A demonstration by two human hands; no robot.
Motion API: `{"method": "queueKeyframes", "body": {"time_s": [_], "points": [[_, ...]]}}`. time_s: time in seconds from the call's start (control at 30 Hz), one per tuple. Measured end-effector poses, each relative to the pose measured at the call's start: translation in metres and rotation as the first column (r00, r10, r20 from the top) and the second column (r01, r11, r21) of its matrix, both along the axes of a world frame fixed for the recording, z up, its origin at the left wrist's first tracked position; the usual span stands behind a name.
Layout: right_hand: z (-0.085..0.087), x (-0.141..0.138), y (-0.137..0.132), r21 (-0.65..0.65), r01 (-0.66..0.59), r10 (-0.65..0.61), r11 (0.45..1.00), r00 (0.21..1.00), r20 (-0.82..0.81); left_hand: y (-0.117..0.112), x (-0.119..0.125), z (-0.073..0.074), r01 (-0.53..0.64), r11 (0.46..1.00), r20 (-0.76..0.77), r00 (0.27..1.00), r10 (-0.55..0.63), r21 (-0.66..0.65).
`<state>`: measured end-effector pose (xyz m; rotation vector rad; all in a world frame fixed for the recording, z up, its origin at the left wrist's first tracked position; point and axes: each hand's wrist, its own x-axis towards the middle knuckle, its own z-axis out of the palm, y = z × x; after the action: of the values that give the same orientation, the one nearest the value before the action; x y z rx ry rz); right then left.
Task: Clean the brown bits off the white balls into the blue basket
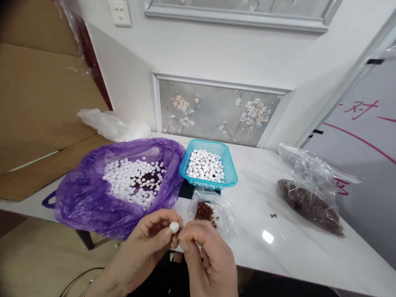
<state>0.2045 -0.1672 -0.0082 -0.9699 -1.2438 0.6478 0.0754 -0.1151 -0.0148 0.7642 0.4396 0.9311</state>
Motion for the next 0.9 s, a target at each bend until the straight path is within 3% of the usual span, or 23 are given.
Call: {"method": "queueKeyframes", "body": {"time_s": [0.33,0.57,0.9], "points": [[0.0,0.002,0.002,-0.009,0.054,-0.054,0.998,0.995,0.085,-0.001,0.004,-0.002,-0.101,0.99,-0.073,0.991,0.108,0.095],[-0.001,-0.001,0.003,-0.026,0.032,-0.031,0.999,0.999,0.025,0.003,0.0,0.0,-0.139,0.95,-0.139,0.973,0.183,0.281],[0.004,-0.006,0.002,-0.08,0.016,-0.019,0.997,0.999,-0.027,0.003,-0.007,0.004,-0.151,0.911,-0.188,0.953,0.237,0.384]]}}
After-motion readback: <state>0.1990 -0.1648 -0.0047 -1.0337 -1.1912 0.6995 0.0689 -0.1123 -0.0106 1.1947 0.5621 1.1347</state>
